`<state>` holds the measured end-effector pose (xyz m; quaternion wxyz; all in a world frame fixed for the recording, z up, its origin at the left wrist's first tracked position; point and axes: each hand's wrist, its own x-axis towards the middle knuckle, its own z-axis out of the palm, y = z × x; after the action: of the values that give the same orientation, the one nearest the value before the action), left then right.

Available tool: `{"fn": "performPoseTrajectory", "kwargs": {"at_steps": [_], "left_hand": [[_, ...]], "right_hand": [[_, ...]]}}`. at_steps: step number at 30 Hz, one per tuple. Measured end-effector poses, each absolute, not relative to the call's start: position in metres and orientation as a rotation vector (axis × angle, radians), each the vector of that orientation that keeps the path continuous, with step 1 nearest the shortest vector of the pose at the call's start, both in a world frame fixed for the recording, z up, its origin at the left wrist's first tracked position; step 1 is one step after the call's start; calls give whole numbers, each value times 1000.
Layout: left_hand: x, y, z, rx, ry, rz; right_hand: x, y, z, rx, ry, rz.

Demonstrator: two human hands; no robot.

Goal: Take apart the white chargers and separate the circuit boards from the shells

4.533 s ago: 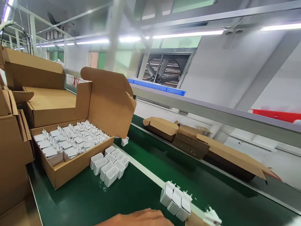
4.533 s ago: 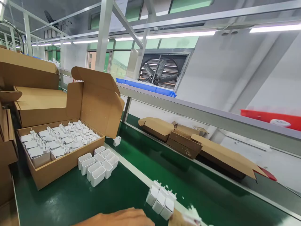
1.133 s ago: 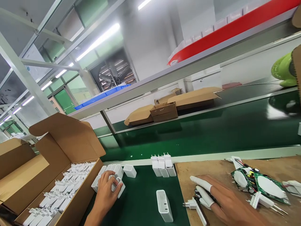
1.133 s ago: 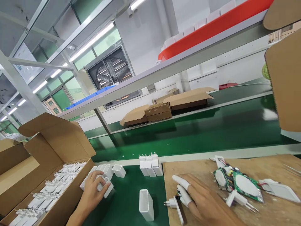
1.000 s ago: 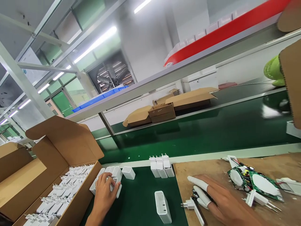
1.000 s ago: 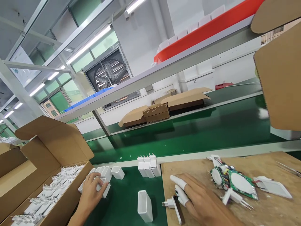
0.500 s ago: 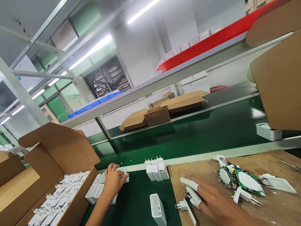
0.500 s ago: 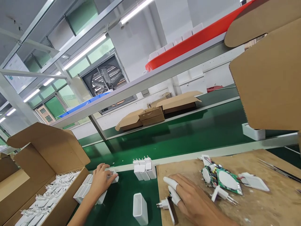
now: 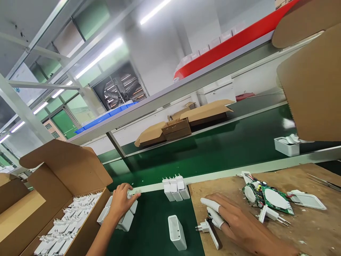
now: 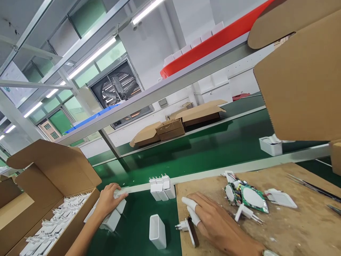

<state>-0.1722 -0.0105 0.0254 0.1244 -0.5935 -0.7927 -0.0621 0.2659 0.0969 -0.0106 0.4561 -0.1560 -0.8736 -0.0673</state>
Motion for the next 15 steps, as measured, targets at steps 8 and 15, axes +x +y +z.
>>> {"fn": "performPoseTrajectory", "kwargs": {"at_steps": [8, 15], "left_hand": [[-158, -51, 21, -1958, -2161, -336], [-60, -66, -5, -2573, -2267, -811]], "right_hand": [[263, 101, -18, -351, -2179, -84], [265, 94, -30, -398, -2238, 94]]}}
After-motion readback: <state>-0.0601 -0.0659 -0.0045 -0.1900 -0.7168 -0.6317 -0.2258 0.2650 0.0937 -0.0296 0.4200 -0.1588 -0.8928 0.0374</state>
